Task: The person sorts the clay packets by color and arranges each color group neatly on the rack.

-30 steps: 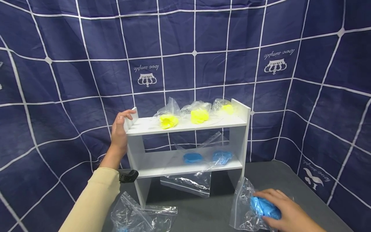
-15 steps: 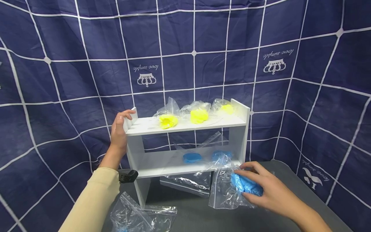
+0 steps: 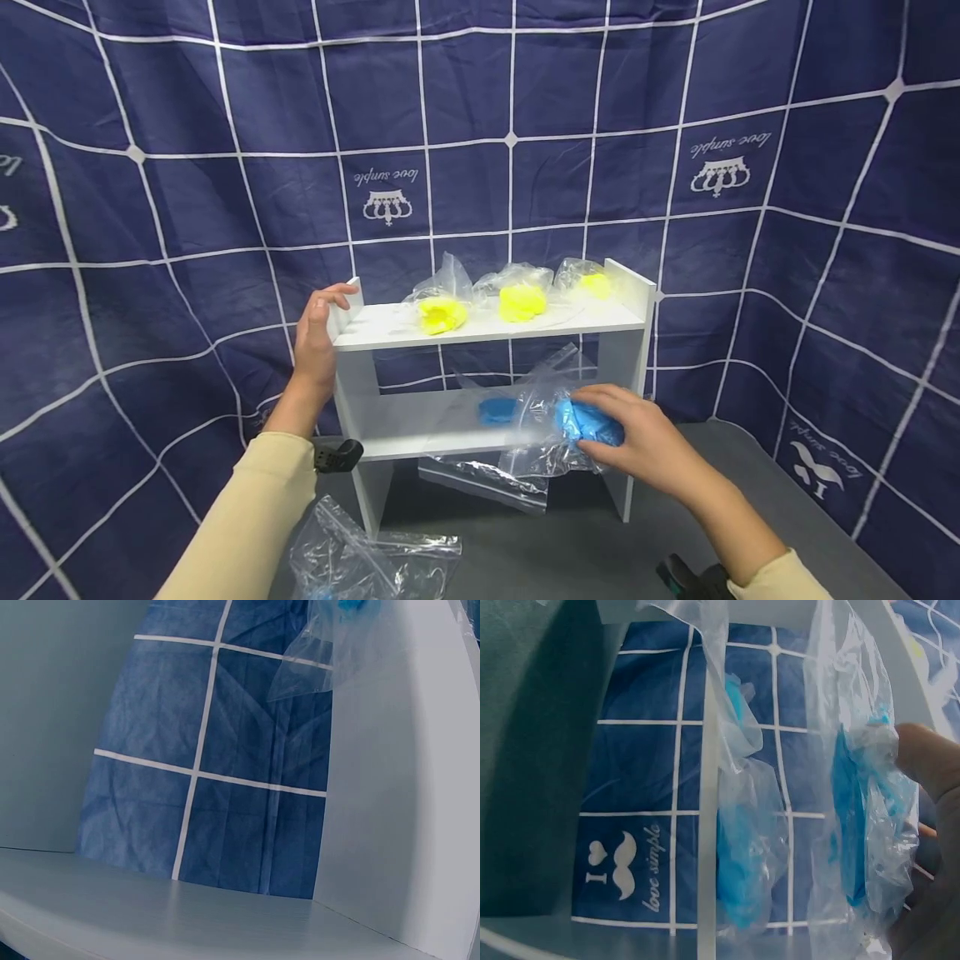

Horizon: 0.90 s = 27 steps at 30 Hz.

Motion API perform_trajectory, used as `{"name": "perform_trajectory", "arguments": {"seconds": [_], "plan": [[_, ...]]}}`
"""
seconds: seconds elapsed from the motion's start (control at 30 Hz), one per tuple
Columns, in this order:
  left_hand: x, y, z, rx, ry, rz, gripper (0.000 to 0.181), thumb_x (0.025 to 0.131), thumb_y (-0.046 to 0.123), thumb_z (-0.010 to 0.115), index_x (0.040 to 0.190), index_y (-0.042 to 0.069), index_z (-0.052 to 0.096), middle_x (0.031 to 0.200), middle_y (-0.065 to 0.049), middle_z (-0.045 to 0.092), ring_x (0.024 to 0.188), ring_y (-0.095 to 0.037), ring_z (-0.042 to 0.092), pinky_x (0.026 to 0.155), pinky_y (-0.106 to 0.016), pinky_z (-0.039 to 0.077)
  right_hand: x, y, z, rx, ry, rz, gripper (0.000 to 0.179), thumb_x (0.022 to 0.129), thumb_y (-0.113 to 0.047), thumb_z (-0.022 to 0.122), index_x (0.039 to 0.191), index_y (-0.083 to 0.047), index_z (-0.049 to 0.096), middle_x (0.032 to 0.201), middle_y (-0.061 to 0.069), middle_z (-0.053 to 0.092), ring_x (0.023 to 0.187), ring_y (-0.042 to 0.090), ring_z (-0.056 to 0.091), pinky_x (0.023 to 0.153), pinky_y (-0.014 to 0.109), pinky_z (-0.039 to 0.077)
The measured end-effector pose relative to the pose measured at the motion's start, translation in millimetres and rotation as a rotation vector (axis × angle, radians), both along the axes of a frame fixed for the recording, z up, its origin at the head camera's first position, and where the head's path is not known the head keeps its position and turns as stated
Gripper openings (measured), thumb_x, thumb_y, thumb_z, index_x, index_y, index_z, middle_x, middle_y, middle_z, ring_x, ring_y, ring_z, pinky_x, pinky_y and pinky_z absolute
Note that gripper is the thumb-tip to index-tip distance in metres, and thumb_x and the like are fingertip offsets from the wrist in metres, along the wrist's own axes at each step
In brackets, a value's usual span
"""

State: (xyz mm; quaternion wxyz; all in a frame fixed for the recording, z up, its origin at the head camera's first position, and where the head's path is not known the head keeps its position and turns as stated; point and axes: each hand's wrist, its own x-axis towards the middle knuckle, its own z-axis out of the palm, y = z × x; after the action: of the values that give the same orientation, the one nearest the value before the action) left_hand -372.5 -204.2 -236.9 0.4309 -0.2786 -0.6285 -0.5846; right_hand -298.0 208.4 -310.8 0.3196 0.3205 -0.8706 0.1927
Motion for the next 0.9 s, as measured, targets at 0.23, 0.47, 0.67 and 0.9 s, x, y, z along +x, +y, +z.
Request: {"name": "perform_trajectory", "arguments": {"seconds": [0.23, 0.47, 0.67, 0.9], "plan": [[-3.1, -3.7, -4.8, -0.001, 0.0, 0.02, 0.042, 0.099, 0.032, 0.032, 0.092, -0.007, 0.046, 0.121, -0.023, 0.057, 0.131, -0.026, 0.046, 0.111, -0.034, 0.024, -29.0, -26.0, 15.8, -0.021, -0.079, -0.013, 0.05, 0.077, -0.027, 0.079, 0.122, -0.013, 0.063, 0.119, 0.008, 0.063, 0.096, 0.025, 0.064, 0.072, 0.038, 0.053], [0.9, -4.3, -4.4, 0.003, -0.01, 0.018, 0.04, 0.1, 0.027, 0.03, 0.093, -0.008, 0.046, 0.122, -0.023, 0.057, 0.129, -0.026, 0.046, 0.111, -0.034, 0.024, -59.7, -49.3, 18.6, -0.012, -0.171, -0.058, 0.052, 0.078, -0.032, 0.077, 0.125, -0.013, 0.062, 0.126, 0.013, 0.06, 0.098, 0.028, 0.061, 0.076, 0.041, 0.053], [3.6, -2.5, -3.4, 0.007, -0.038, 0.006, 0.038, 0.099, 0.024, 0.029, 0.093, -0.008, 0.047, 0.123, -0.02, 0.058, 0.131, -0.026, 0.045, 0.111, -0.034, 0.024, -79.9, -58.8, 1.5, 0.0, -0.22, -0.102, 0.058, 0.077, -0.032, 0.076, 0.127, -0.009, 0.06, 0.125, 0.017, 0.06, 0.101, 0.033, 0.062, 0.081, 0.047, 0.053], [-0.3, -1.1, -2.4, -0.007, -0.014, 0.011, 0.038, 0.099, 0.024, 0.029, 0.094, -0.009, 0.047, 0.123, -0.023, 0.057, 0.129, -0.023, 0.046, 0.111, -0.034, 0.023, -82.7, -59.7, -11.8, -0.037, -0.292, -0.13, 0.058, 0.077, -0.035, 0.076, 0.127, -0.012, 0.058, 0.124, 0.014, 0.063, 0.104, 0.03, 0.064, 0.085, 0.048, 0.051]]}}
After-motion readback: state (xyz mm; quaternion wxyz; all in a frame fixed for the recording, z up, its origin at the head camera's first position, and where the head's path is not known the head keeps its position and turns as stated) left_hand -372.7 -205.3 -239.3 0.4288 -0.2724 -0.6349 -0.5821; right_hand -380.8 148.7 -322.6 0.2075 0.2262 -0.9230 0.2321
